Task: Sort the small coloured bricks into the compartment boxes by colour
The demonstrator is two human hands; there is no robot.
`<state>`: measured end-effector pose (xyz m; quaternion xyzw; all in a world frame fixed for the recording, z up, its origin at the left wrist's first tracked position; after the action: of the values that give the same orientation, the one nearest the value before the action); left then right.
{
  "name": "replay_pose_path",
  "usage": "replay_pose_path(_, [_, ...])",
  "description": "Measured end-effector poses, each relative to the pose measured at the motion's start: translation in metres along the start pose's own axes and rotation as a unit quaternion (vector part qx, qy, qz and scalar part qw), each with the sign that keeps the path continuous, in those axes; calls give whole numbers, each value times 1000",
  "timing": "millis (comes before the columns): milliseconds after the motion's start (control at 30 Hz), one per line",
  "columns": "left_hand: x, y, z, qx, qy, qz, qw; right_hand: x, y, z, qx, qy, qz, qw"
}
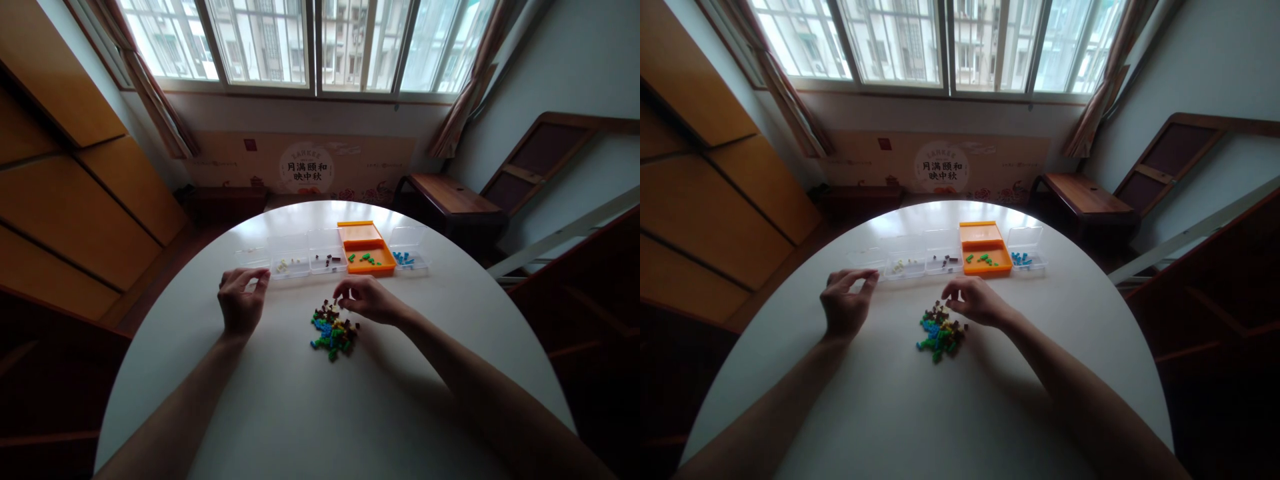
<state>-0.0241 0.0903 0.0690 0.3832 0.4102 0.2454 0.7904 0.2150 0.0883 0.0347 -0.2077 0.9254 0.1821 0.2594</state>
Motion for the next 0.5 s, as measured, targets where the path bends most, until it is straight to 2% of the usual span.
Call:
replay_pose_path(100, [-1,-7,32,76,-22,-25,997,9,-5,3,6,-23,-101,995])
replay_pose_path(267, [-1,-20,73,192,-36,-65,979,24,-12,-7,-11,-24,-180,983])
replay_pose_path(367, [0,-22,81,222,-37,-74,971,29,-11,-14,-31,-49,-185,981])
replay_pose_path(500, [0,-22,82,228,-41,-78,970,29,-11,-18,-38,-79,-173,981])
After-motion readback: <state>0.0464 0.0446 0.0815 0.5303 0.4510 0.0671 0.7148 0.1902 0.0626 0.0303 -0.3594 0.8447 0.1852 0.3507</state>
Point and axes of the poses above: each hand's wrist, its own y-axis towards the middle knuckle, its own x-axis out of the palm, z = x × y, the point moved 9 cm from there along y, towards the middle knuckle, and after that the axes turned 5 degrees about y, right-handed, at the moved point
